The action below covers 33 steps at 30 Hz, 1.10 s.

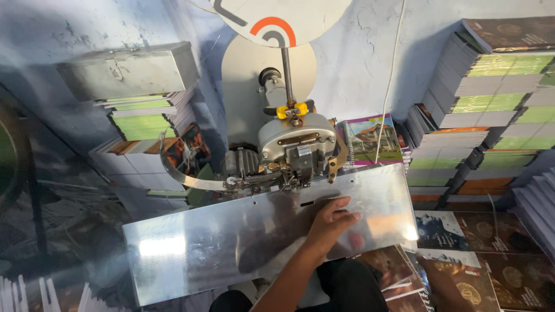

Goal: The person places a book cover onto a book block, aligns it on a binding machine, and operates the machine to stitch the spine. The person repeats this process for multiple books, stacking the finished items.

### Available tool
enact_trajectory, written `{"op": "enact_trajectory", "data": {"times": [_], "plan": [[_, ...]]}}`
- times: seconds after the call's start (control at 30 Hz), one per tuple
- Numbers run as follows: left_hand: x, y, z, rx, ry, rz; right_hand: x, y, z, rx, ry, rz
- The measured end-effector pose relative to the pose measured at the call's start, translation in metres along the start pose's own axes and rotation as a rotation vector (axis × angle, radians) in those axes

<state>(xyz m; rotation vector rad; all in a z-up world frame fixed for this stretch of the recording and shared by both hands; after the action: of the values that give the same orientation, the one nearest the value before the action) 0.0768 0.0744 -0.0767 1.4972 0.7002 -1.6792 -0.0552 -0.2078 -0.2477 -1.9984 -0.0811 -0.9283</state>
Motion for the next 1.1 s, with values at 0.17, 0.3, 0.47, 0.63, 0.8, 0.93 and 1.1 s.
{"op": "enact_trajectory", "data": {"times": [0.17,0.3,0.47,0.63,0.8,0.93,1.1], "plan": [[0.0,-0.001,0.0,-0.009,0.016,-0.017,0.042,-0.066,-0.003,-0.109,0.04,-0.22],[0.01,-0.004,-0.001,-0.037,-0.003,0.045,0.077,-0.099,0.005,-0.123,0.195,-0.647],[0.021,-0.017,-0.01,-0.153,0.139,0.244,0.107,-0.144,0.029,-0.406,-0.215,-1.098],[0.015,-0.037,-0.039,-0.277,0.313,0.37,0.112,-0.17,0.065,-0.361,-0.336,-1.334],[-0.006,-0.057,-0.072,-0.374,0.415,0.443,0.114,-0.187,0.101,-0.235,-0.334,-1.51],[-0.006,-0.071,-0.095,-0.404,0.307,0.307,0.117,-0.203,0.13,-0.137,-0.399,-1.551],[-0.015,-0.089,-0.118,-0.487,0.314,0.196,0.119,-0.229,0.164,-0.069,-0.427,-1.663]]}}
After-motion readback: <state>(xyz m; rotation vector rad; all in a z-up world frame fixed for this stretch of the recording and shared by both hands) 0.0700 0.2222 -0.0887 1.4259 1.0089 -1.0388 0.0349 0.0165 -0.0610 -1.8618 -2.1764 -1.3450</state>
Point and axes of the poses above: each hand's wrist, its own y-axis towards the middle knuckle, its own z-axis out of the palm, x = y × z, the point moved 2 cm from there along y, towards the middle knuckle, and after that the axes turned 9 degrees about z, right-handed, at the moved point
